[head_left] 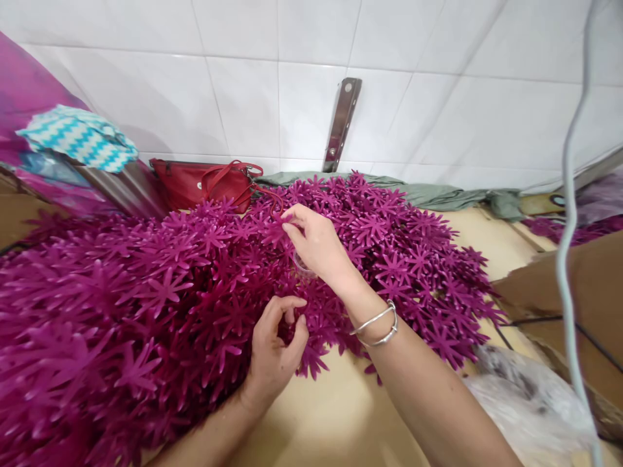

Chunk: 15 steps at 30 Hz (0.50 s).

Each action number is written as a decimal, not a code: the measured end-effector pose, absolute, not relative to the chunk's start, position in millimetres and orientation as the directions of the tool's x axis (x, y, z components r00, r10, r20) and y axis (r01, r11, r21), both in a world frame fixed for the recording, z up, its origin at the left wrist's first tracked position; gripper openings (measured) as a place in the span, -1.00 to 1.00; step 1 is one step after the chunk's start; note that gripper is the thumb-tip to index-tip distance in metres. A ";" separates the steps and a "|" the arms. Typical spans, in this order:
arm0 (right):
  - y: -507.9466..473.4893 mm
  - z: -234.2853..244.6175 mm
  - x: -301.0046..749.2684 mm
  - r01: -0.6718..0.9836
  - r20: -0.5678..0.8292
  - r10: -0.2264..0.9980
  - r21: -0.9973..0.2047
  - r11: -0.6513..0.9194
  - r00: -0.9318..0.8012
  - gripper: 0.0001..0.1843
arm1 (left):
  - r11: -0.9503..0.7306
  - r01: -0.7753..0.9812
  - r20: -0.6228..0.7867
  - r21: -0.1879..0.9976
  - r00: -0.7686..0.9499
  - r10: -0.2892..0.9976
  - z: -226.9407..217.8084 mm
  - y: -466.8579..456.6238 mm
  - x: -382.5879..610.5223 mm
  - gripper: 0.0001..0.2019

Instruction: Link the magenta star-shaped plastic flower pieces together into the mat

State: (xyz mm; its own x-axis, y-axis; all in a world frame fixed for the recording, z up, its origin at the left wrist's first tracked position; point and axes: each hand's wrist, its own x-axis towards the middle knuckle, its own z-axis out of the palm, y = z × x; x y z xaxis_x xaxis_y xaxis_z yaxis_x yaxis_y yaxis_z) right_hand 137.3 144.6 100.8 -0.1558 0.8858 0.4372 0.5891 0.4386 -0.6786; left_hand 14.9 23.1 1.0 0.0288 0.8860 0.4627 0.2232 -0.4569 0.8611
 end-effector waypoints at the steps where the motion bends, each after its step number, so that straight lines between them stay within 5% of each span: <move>1: 145.5 100.6 134.6 0.568 0.444 0.884 -0.693 0.444 -0.148 -0.79 | -0.474 0.235 0.480 0.849 0.033 0.877 1.0 24.1 14.6 -0.74; 9: 128.8 115.6 125.6 0.706 0.430 0.841 -0.479 0.522 -0.330 -0.68 | -0.486 0.205 0.480 0.849 0.084 0.873 -5.3 27.2 11.9 -0.73; 15: 79.4 127.8 204.1 0.877 0.453 0.881 -0.358 0.320 -0.137 -0.83 | -0.516 0.296 0.522 0.804 0.065 0.851 -2.5 29.0 12.6 -0.78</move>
State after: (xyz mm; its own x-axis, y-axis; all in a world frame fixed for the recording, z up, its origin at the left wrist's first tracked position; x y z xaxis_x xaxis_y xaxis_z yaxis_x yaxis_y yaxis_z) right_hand 204.1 79.4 127.8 -0.1369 0.8810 0.4529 0.8772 0.3202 -0.3578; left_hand 12.6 29.0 -2.5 0.0653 0.8507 0.5216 0.2959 -0.5157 0.8041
